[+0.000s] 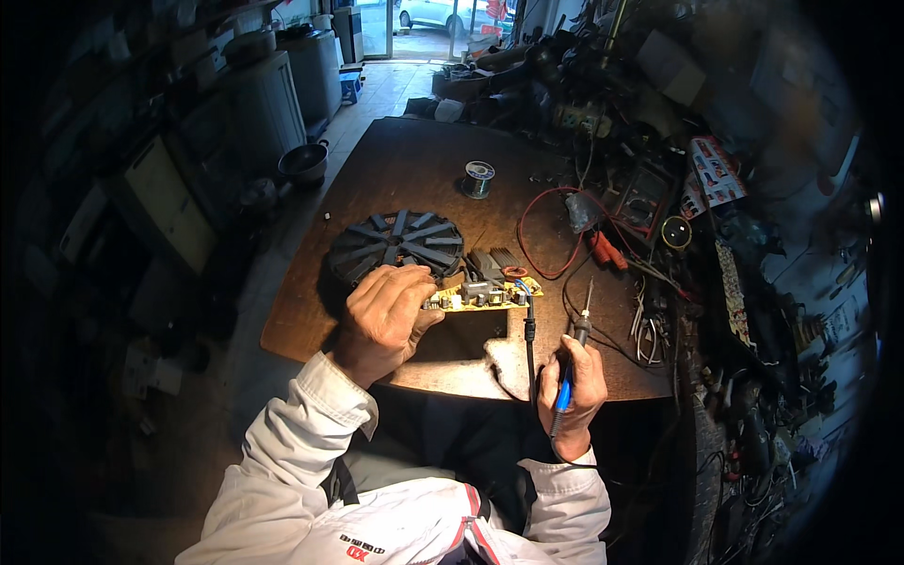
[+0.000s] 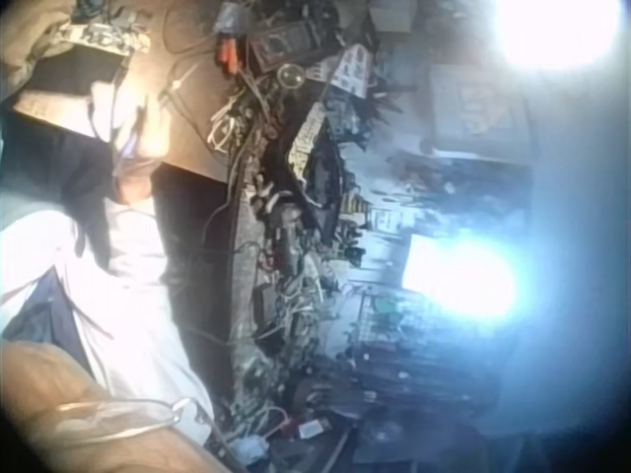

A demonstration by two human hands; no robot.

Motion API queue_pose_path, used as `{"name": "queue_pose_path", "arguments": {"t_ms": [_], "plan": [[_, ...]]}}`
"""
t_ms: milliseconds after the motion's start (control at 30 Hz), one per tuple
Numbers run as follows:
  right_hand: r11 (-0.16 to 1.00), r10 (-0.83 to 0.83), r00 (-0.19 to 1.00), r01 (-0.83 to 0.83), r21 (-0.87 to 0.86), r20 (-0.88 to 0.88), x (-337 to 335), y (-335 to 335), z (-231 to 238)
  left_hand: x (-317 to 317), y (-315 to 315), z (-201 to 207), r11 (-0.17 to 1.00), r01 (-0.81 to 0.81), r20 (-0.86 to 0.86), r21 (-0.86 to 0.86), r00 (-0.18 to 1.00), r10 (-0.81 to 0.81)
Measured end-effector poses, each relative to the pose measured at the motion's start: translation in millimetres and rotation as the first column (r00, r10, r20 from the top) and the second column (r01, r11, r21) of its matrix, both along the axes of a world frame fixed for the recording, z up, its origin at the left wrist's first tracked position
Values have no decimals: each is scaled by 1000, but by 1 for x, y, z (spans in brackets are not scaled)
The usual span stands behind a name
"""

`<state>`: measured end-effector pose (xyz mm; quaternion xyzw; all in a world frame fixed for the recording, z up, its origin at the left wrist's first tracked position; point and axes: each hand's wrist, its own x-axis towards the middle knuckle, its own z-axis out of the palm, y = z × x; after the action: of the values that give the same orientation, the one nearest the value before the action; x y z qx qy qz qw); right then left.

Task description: The person uses a soldering iron and solder wire to work on a green circuit board, applying solder to several points. They then flip the board and continue soldering on the other side. Finally, they place the board down and pick up a motor stator assembly.

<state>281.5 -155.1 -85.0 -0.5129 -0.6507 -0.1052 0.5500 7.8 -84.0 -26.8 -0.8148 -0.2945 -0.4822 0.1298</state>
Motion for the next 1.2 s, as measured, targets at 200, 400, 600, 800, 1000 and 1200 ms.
{"name": "queue_pose_path", "arguments": {"t_ms": [200, 400, 600, 800, 1000, 1200], "plan": [[999, -8, 1000, 6, 47, 24, -4, 2, 7, -2, -2, 1, 1000, -5, 10, -14, 1000, 6], [1000, -5, 1000, 5, 18, 1, -2, 1, 2, -2, -2, 3, 1000, -7, 1, -12, 1000, 7], [1000, 5, 1000, -5, 24, -4, -3, 0, 2, -2, -2, -1, 1000, -12, 14, -11, 1000, 12], [989, 149, 988, -149, -4, -48, 3, -10, 3, -2, -3, -1, 1000, -14, 18, -3, 1000, 14], [974, 225, 974, -225, 15, -13, -2, -22, 4, -3, -4, -3, 1000, -11, 15, -6, 1000, 11], [971, 200, 980, -197, 133, -7, -10, -27, 8, -4, -3, -6, 1000, -1, 24, -9, 1000, 2]]}}
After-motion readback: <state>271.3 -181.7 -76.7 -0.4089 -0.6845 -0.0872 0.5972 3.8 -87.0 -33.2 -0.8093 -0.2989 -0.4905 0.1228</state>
